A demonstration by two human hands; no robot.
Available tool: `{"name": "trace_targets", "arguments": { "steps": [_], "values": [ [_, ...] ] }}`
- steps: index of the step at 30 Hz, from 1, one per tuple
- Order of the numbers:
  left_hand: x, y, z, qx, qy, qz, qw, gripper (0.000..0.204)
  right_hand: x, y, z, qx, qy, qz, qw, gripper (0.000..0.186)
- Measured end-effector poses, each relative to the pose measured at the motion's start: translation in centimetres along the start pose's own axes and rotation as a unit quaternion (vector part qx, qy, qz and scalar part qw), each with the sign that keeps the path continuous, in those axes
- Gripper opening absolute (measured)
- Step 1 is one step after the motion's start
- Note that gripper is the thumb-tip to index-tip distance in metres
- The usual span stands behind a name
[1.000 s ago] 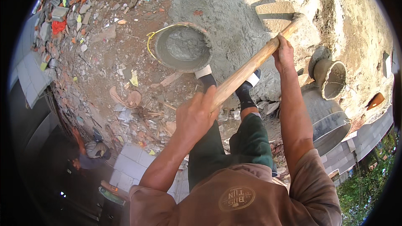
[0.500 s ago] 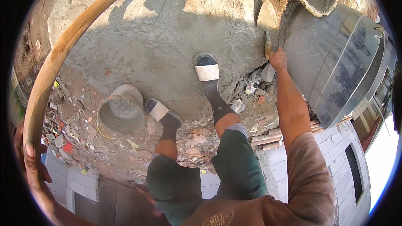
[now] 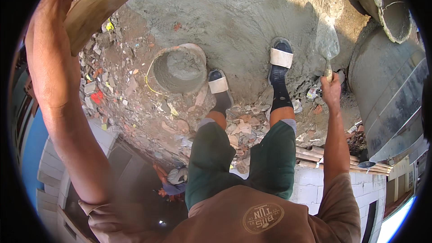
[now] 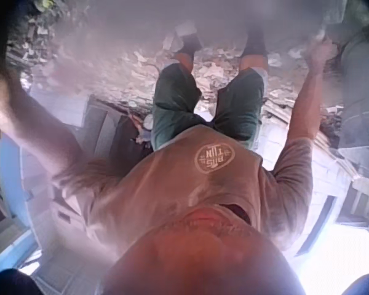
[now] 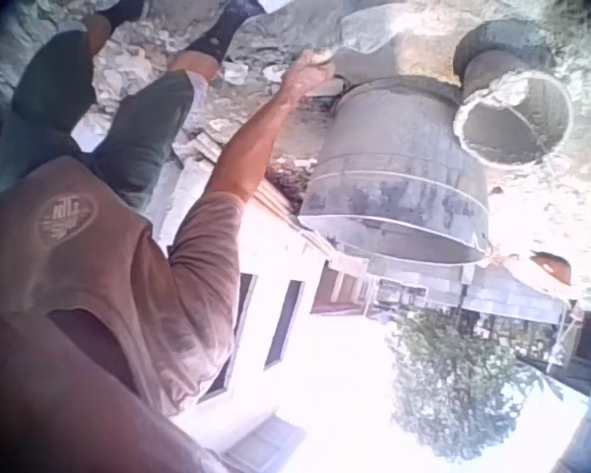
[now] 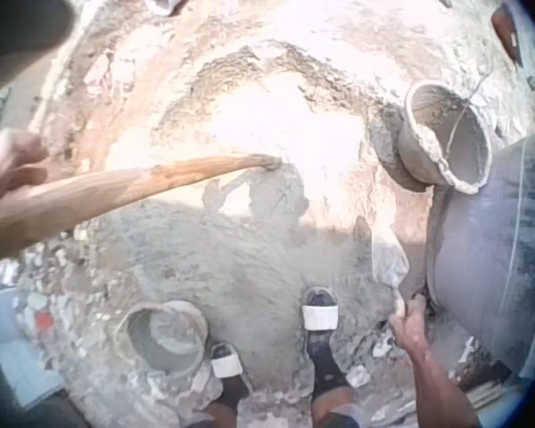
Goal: The person scoops wet cement from a bucket and applies it to a concrete wall using a trowel. They repeatedly return to the bucket to gather more cement and continue smoothing the wall surface.
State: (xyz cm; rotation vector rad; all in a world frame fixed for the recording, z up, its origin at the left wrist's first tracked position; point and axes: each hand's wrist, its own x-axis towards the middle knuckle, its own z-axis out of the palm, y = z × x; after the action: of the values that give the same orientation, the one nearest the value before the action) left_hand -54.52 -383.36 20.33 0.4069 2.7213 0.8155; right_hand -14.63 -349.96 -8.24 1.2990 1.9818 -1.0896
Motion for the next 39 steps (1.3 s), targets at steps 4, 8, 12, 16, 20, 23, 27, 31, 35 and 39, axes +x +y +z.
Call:
{"name": "trace_targets", "arguments": {
  "steps": [4, 8, 12, 16, 20, 23, 27, 31, 35, 39],
  "values": [
    [-6.0, -8.1, -1.3, -0.149, 0.298, -0.197, 0.922, 0.058, -9.4, -4.1, -0.3, -0.064, -0.063, 0.004, 0.996, 0.035],
    [-25.8, -28.0, 5.1, -0.147, 0.363, -0.554, 0.735, 0.088, -16.7, -10.0, 1.4, -0.147, -0.111, -0.124, 0.975, 0.036],
    [-40.0, -37.8, 11.5, -0.151, 0.215, -0.742, 0.617, 0.096, -21.4, -15.5, 6.7, -0.204, -0.199, -0.193, 0.939, 0.038],
    [-36.1, -37.1, 11.5, -0.348, 0.214, -0.631, 0.660, 0.060, -24.9, -19.3, 15.2, -0.259, -0.272, -0.181, 0.909, 0.048],
    [-34.3, -32.9, 10.0, -0.444, 0.159, -0.531, 0.704, 0.033, -31.1, -20.9, 19.4, -0.218, -0.275, -0.212, 0.912, 0.062],
    [-34.2, -27.7, 10.5, -0.354, -0.006, -0.478, 0.804, 0.038, -37.1, -19.8, 12.7, -0.136, -0.205, -0.205, 0.947, 0.058],
    [-34.5, -27.1, 13.3, -0.321, 0.062, -0.494, 0.806, 0.045, -42.2, -16.4, -0.5, -0.087, -0.084, -0.077, 0.990, 0.052],
    [-31.9, -17.0, 9.7, -0.393, 0.110, -0.505, 0.760, 0.051, -44.2, -5.7, -11.9, -0.060, 0.125, -0.001, 0.990, 0.046],
    [-29.7, -10.8, 8.8, -0.373, 0.062, -0.476, 0.794, 0.053, -47.2, 5.4, -18.6, -0.112, 0.200, 0.110, 0.967, 0.048],
    [-28.3, -2.1, 11.2, -0.382, 0.052, -0.427, 0.818, 0.054, -43.4, 18.6, -24.1, -0.105, 0.338, 0.081, 0.932, 0.046]
  ]
}}
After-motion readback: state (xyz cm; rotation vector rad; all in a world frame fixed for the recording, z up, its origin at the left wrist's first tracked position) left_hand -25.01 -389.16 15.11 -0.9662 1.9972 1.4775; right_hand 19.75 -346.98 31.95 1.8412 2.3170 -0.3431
